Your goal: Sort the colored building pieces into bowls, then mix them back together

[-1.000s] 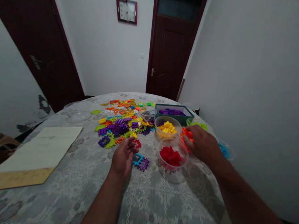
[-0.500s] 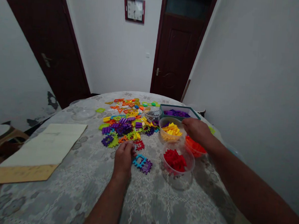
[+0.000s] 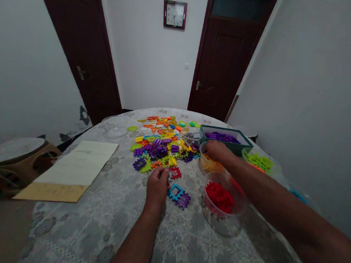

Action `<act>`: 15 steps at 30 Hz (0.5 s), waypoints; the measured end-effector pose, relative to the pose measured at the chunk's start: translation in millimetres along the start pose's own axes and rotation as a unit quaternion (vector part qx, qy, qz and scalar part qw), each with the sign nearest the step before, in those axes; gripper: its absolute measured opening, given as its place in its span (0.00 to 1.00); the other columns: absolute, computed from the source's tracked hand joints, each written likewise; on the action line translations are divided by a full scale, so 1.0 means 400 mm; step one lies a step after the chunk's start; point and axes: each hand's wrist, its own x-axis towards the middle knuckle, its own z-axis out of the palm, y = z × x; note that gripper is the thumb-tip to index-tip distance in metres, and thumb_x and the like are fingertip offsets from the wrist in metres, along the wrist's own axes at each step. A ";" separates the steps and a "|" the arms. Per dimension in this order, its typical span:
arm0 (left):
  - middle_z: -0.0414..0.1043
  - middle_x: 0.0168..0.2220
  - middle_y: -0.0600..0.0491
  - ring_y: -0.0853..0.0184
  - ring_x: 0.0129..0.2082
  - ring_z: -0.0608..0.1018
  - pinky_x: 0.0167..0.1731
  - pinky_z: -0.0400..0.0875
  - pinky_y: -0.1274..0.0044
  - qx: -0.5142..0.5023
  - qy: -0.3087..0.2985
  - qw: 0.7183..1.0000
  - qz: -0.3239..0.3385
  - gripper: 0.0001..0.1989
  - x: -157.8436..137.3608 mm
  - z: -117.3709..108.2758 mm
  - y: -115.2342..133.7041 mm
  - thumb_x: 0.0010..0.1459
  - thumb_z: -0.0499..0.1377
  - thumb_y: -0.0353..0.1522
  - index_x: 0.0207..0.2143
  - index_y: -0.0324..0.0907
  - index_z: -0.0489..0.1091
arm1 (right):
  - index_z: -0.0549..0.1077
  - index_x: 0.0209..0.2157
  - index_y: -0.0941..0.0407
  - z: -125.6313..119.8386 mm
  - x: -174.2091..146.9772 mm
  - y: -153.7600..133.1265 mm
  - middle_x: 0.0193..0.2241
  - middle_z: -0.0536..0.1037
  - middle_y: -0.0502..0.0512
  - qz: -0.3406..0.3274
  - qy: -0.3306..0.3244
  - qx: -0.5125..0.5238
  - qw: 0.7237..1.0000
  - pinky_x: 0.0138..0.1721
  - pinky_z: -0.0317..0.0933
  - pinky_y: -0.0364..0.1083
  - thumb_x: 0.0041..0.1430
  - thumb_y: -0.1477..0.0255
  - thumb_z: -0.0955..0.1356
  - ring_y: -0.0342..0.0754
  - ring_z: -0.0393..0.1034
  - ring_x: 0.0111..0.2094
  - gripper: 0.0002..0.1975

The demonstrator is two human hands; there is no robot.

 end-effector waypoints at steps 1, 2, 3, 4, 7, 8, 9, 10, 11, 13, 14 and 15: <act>0.67 0.22 0.58 0.68 0.20 0.71 0.22 0.66 0.78 -0.001 0.000 1.000 -0.001 0.15 0.000 0.000 -0.001 0.59 0.62 0.45 0.36 0.42 0.75 | 0.76 0.55 0.59 0.002 0.000 0.001 0.53 0.78 0.62 -0.003 -0.017 -0.022 1.000 0.51 0.73 0.56 0.71 0.65 0.71 0.54 0.76 0.50 0.16; 0.67 0.22 0.58 0.68 0.20 0.70 0.21 0.65 0.78 -0.002 0.000 1.000 -0.002 0.15 0.000 0.000 -0.002 0.59 0.62 0.45 0.36 0.42 0.75 | 0.78 0.51 0.60 0.003 -0.002 0.002 0.51 0.78 0.64 -0.008 -0.027 -0.042 0.999 0.51 0.72 0.54 0.71 0.69 0.70 0.55 0.77 0.49 0.12; 0.68 0.22 0.58 0.69 0.20 0.70 0.21 0.65 0.78 -0.001 0.001 1.000 -0.001 0.15 0.000 -0.001 -0.003 0.59 0.62 0.44 0.36 0.42 0.75 | 0.79 0.47 0.61 0.001 -0.006 0.004 0.50 0.79 0.66 -0.013 -0.031 -0.059 0.998 0.50 0.71 0.53 0.71 0.73 0.68 0.56 0.77 0.49 0.10; 0.68 0.22 0.58 0.69 0.20 0.70 0.22 0.65 0.78 0.000 0.003 1.000 0.000 0.15 0.001 -0.001 -0.004 0.59 0.61 0.44 0.36 0.42 0.75 | 0.80 0.45 0.62 -0.002 -0.011 0.005 0.49 0.79 0.67 -0.019 -0.031 -0.072 0.997 0.49 0.70 0.51 0.70 0.76 0.66 0.57 0.77 0.50 0.10; 0.69 0.22 0.57 0.69 0.19 0.70 0.22 0.65 0.78 0.002 0.013 1.000 0.003 0.14 0.001 -0.001 -0.005 0.59 0.62 0.43 0.35 0.42 0.75 | 0.81 0.45 0.60 -0.025 -0.023 0.012 0.50 0.78 0.68 -0.029 -0.014 -0.096 0.995 0.46 0.67 0.48 0.71 0.76 0.63 0.56 0.76 0.50 0.14; 0.69 0.22 0.57 0.69 0.19 0.70 0.22 0.64 0.78 0.001 0.015 1.000 0.003 0.13 0.002 0.000 -0.006 0.59 0.62 0.43 0.34 0.42 0.75 | 0.81 0.46 0.60 -0.037 -0.024 0.015 0.50 0.79 0.67 -0.030 -0.006 -0.098 0.995 0.45 0.66 0.47 0.73 0.74 0.62 0.55 0.76 0.48 0.15; 0.69 0.22 0.57 0.69 0.19 0.70 0.22 0.64 0.78 -0.002 0.017 1.000 0.002 0.13 0.002 0.000 -0.007 0.59 0.62 0.43 0.34 0.42 0.75 | 0.81 0.46 0.59 -0.051 -0.023 0.021 0.49 0.79 0.66 -0.031 0.001 -0.098 0.995 0.45 0.65 0.46 0.74 0.71 0.62 0.53 0.76 0.47 0.16; 0.69 0.22 0.57 0.69 0.19 0.70 0.21 0.64 0.78 -0.004 0.017 1.000 0.000 0.13 0.002 0.000 -0.008 0.59 0.62 0.43 0.33 0.43 0.75 | 0.81 0.46 0.58 -0.067 -0.021 0.028 0.47 0.79 0.64 -0.030 0.008 -0.097 0.995 0.44 0.65 0.45 0.75 0.69 0.62 0.52 0.76 0.45 0.16; 0.68 0.22 0.57 0.69 0.19 0.70 0.21 0.63 0.78 -0.004 0.017 1.000 -0.001 0.13 0.003 -0.001 -0.009 0.60 0.62 0.44 0.33 0.43 0.75 | 0.81 0.45 0.58 -0.085 -0.018 0.037 0.45 0.80 0.63 -0.026 0.015 -0.096 0.995 0.44 0.64 0.45 0.75 0.67 0.62 0.51 0.76 0.43 0.16; 0.68 0.22 0.57 0.69 0.20 0.69 0.21 0.63 0.78 -0.002 0.020 1.000 -0.002 0.13 0.005 -0.003 -0.013 0.60 0.61 0.44 0.33 0.43 0.74 | 0.81 0.43 0.59 -0.124 -0.009 0.060 0.42 0.80 0.63 -0.003 0.037 -0.096 0.995 0.43 0.62 0.45 0.75 0.67 0.63 0.51 0.76 0.42 0.16; 0.68 0.22 0.58 0.69 0.20 0.69 0.22 0.63 0.78 -0.006 0.022 1.000 -0.005 0.13 0.006 -0.004 -0.016 0.60 0.61 0.43 0.33 0.43 0.74 | 0.81 0.42 0.60 -0.143 -0.006 0.074 0.42 0.79 0.65 0.018 0.053 -0.097 0.994 0.42 0.61 0.45 0.75 0.68 0.62 0.51 0.76 0.41 0.17; 0.68 0.23 0.58 0.69 0.20 0.69 0.22 0.62 0.78 -0.014 0.020 1.000 -0.008 0.12 0.008 -0.005 -0.019 0.60 0.61 0.43 0.33 0.43 0.74 | 0.81 0.44 0.63 -0.163 -0.005 0.088 0.43 0.78 0.68 0.043 0.072 -0.100 0.992 0.42 0.61 0.46 0.75 0.70 0.61 0.52 0.76 0.42 0.18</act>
